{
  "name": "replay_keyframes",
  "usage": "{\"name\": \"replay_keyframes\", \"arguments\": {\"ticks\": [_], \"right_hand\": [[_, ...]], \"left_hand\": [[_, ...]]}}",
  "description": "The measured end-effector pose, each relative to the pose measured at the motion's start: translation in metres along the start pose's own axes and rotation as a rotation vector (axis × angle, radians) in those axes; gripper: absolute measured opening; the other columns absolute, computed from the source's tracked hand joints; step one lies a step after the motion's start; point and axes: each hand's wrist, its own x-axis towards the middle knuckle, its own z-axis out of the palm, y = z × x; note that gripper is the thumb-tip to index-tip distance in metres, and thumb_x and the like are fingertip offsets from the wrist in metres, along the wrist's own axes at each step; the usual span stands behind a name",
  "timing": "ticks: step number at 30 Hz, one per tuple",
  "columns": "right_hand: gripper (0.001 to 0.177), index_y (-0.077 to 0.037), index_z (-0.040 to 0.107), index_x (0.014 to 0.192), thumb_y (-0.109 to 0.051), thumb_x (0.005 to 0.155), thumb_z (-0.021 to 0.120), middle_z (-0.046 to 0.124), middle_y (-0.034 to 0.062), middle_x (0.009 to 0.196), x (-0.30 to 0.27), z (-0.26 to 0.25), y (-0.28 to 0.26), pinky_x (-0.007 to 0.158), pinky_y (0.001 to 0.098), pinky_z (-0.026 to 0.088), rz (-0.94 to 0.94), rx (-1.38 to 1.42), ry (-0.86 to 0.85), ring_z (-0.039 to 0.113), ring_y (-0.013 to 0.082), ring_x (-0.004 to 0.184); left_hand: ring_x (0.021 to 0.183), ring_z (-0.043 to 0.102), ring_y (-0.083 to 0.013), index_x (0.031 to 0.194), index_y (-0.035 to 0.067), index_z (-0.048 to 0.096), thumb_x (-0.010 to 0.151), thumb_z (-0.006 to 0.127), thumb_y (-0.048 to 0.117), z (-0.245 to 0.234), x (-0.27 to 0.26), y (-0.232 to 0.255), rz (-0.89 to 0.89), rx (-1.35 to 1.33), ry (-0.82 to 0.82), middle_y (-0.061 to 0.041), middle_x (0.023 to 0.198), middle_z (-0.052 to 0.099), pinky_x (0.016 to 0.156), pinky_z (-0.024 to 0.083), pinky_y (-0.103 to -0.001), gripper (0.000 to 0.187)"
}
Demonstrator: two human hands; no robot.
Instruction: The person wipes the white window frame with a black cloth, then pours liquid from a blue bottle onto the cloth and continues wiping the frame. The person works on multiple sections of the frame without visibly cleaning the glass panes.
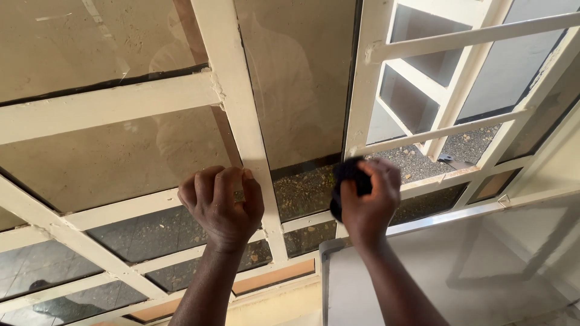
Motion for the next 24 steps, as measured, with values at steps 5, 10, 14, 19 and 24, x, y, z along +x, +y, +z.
{"name": "replay_keyframes", "arguments": {"ticks": [5, 10, 14, 19, 24], "right_hand": [[0.033, -0.002, 0.072, 0.093, 0.010, 0.062, 0.074, 0.063, 0.0156, 0.093, -0.023, -0.010, -0.008, 0.074, 0.0448, 0.054, 0.189, 0.041, -0.085, 0.066, 0.0379, 0.088], [0.033, -0.002, 0.073, 0.095, 0.010, 0.064, 0.074, 0.063, 0.0168, 0.099, 0.003, -0.004, -0.018, 0.075, 0.0433, 0.053, 0.128, 0.043, -0.004, 0.066, 0.0388, 0.090], [0.036, -0.006, 0.076, 0.099, 0.007, 0.065, 0.078, 0.064, 0.0152, 0.104, -0.014, -0.001, -0.005, 0.080, 0.0449, 0.055, 0.020, 0.035, -0.057, 0.066, 0.0403, 0.097], [0.029, -0.002, 0.077, 0.093, 0.009, 0.066, 0.077, 0.067, 0.0163, 0.096, -0.010, -0.008, 0.001, 0.077, 0.0405, 0.056, 0.044, 0.102, -0.050, 0.068, 0.0378, 0.091], [0.032, -0.002, 0.078, 0.094, 0.010, 0.064, 0.077, 0.068, 0.0175, 0.099, 0.002, -0.003, 0.003, 0.078, 0.0432, 0.056, -0.053, 0.070, -0.009, 0.069, 0.0394, 0.094]], "left_hand": [[0.073, 0.059, -0.0226, 0.087, 0.015, 0.065, 0.082, 0.078, 0.006, 0.001, 0.003, 0.000, -0.002, -0.035, 0.012, -0.002, 0.082, 0.054, 0.082, 0.046, -0.038, 0.016], [0.074, 0.061, -0.0247, 0.087, 0.014, 0.065, 0.082, 0.078, 0.006, 0.002, 0.000, 0.001, -0.013, -0.042, -0.004, -0.003, 0.082, 0.055, 0.081, 0.045, -0.039, 0.016], [0.076, 0.059, -0.0253, 0.087, 0.014, 0.064, 0.081, 0.079, 0.005, 0.001, -0.002, 0.003, -0.025, -0.021, -0.003, -0.004, 0.083, 0.055, 0.083, 0.044, -0.040, 0.017], [0.077, 0.062, -0.0262, 0.087, 0.012, 0.066, 0.080, 0.079, 0.003, 0.000, 0.002, 0.005, -0.028, -0.037, -0.021, -0.004, 0.083, 0.055, 0.083, 0.046, -0.040, 0.017], [0.080, 0.059, -0.0287, 0.087, 0.014, 0.066, 0.080, 0.080, 0.008, 0.004, -0.008, 0.000, -0.035, 0.003, -0.017, -0.005, 0.084, 0.056, 0.084, 0.045, -0.042, 0.017]]}}
